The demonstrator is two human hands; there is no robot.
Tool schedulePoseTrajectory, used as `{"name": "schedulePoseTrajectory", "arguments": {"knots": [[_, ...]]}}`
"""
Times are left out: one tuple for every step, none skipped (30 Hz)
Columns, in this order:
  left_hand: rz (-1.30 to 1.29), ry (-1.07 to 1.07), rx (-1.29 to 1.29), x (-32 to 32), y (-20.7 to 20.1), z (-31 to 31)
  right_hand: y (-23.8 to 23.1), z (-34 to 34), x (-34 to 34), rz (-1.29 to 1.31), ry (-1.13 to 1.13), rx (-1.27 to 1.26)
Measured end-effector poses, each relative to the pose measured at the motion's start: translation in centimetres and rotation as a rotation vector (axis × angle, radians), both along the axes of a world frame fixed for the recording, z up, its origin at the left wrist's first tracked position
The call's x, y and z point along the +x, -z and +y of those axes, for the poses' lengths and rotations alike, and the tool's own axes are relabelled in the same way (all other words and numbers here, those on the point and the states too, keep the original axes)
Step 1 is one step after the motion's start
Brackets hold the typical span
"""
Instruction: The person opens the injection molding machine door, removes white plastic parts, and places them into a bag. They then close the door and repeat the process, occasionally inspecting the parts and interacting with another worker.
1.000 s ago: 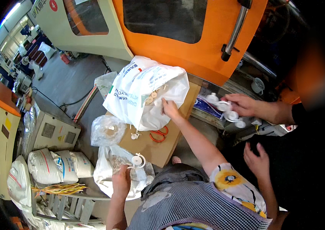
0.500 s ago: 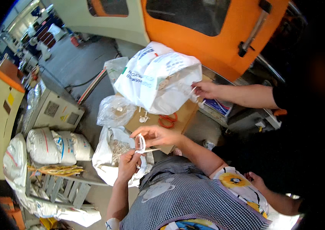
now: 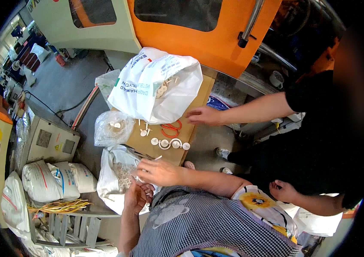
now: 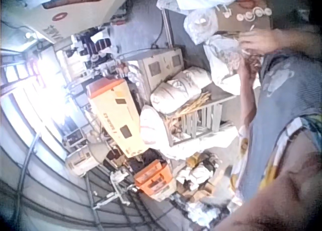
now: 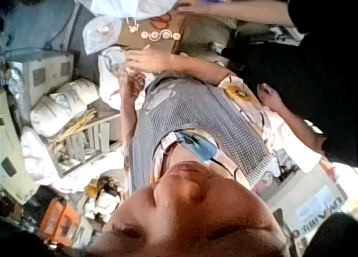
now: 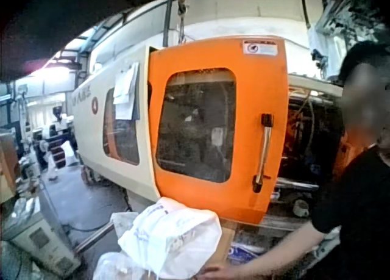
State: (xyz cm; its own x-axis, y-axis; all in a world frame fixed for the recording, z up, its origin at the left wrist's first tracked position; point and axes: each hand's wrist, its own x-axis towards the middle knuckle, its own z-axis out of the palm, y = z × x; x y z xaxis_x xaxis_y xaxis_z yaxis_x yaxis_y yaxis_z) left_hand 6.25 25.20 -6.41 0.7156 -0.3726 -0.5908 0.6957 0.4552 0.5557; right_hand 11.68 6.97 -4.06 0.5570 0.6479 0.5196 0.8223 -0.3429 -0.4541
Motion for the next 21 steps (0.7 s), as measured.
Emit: {"name": "schedulePoseTrajectory", "arguments": {"knots": [[0.060,-0.027,-0.141,-0.4,0.1,-0.2,0.2,0.3,-0.3,-0.010,-0.017,-0.008],[0.041,-0.097,-0.067,-0.6,0.2,-0.3,0.5,0.6,-0.6,-0.021,-0.034,-0.015],[0.022,-0.167,0.007,-0.7,0.5,-0.4,0.7,0.8,-0.8,-0.031,-0.052,-0.022],[0.002,-0.242,0.079,-0.7,0.5,-0.6,0.4,0.7,-0.8,0.004,-0.069,-0.025],[-0.012,-0.271,0.105,-0.6,0.4,-0.6,0.2,0.7,-0.9,0.042,-0.057,-0.022],[-0.026,-0.300,0.131,-0.5,0.1,-0.7,0.1,0.6,-0.9,0.080,-0.045,-0.019],[-0.039,-0.323,0.157,-0.4,-0.1,-0.8,-0.1,0.4,-1.0,0.119,-0.028,-0.015],[-0.162,-0.230,0.211,-0.3,0.2,-0.1,-0.6,0.2,-1.2,0.161,0.003,0.038],[-0.219,-0.200,0.238,-0.5,0.2,-0.2,-1.0,-0.1,-1.4,0.355,-0.034,0.035],[-0.280,-0.176,0.265,-0.5,0.0,-0.1,-1.6,-0.4,-1.2,0.546,-0.076,0.031],[-0.341,-0.150,0.293,-0.4,-0.2,-0.2,-1.9,-0.6,-1.0,0.735,-0.118,0.027],[-0.260,-0.189,0.241,-0.4,-0.4,-0.6,-2.0,-1.0,-0.8,0.761,-0.178,0.108],[-0.188,-0.251,0.195,-0.3,-0.4,-1.1,-2.2,-1.4,-0.6,0.786,-0.238,0.189],[-0.116,-0.311,0.148,0.0,-0.5,-1.6,-2.2,-1.7,-0.6,0.809,-0.296,0.270],[-0.044,-0.371,0.101,0.1,-0.6,-1.8,-2.0,-1.9,-0.5,0.736,-0.288,0.267],[-0.045,-0.296,0.043,0.4,-0.7,-1.9,-1.7,-2.3,-0.3,0.657,-0.277,0.265],[-0.045,-0.220,-0.014,0.5,-1.0,-2.1,-1.3,-2.5,-0.1,0.579,-0.264,0.262],[-0.046,-0.142,-0.071,0.7,-1.3,-2.2,-0.6,-2.6,-0.1,0.407,-0.204,0.264],[-0.047,-0.068,-0.128,0.8,-1.4,-2.3,-0.5,-2.8,-0.1,0.437,-0.180,0.288],[0.041,-0.133,-0.181,0.8,-1.1,-2.8,-0.4,-3.1,-0.2,0.466,-0.156,0.312],[0.025,-0.082,-0.207,0.9,-0.9,-3.1,-0.3,-3.3,-0.3,0.495,-0.132,0.336]]}}
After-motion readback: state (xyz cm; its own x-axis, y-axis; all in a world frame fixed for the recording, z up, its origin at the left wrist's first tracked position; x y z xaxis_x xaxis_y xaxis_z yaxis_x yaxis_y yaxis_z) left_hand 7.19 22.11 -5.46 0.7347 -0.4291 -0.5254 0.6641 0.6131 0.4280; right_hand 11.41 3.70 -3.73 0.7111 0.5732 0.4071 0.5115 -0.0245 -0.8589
